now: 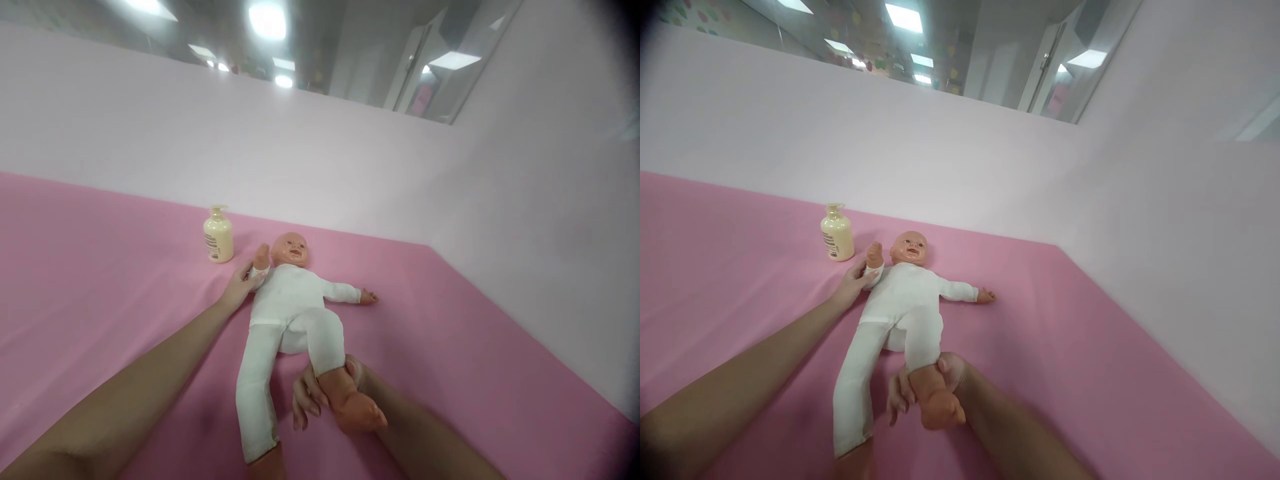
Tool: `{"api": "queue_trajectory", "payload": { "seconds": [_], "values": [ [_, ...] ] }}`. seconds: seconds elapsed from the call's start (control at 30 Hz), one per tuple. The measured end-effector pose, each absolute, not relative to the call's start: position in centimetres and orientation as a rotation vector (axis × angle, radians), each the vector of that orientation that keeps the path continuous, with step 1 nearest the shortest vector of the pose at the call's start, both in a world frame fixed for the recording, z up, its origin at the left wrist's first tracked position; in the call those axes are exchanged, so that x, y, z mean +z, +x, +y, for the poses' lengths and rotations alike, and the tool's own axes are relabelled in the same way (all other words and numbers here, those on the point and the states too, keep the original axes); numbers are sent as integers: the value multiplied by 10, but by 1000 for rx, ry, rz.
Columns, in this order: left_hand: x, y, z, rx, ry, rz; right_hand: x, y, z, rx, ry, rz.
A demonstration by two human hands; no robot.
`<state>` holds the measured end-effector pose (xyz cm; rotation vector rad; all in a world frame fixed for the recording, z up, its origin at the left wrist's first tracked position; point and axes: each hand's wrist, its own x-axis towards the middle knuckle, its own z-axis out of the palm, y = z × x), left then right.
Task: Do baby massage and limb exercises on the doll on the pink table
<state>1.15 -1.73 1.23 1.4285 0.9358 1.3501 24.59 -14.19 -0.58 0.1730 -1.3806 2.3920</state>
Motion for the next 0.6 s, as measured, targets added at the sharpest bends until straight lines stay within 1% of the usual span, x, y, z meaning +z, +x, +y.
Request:
{"api": "queue_trajectory", "payload": {
  "seconds": [0.07,0.13,0.23,0.6],
  "values": [
    [14,12,-19,1241,1490,929,1,246,-145,2367,114,-1226],
    [13,12,-18,1172,1566,949,9,245,-148,2330,-84,-1056],
    [9,11,-16,1163,1641,974,19,246,-148,2286,-264,-932],
    [11,10,-17,1146,1768,957,20,246,-147,2300,-260,-927]
  ]
}}
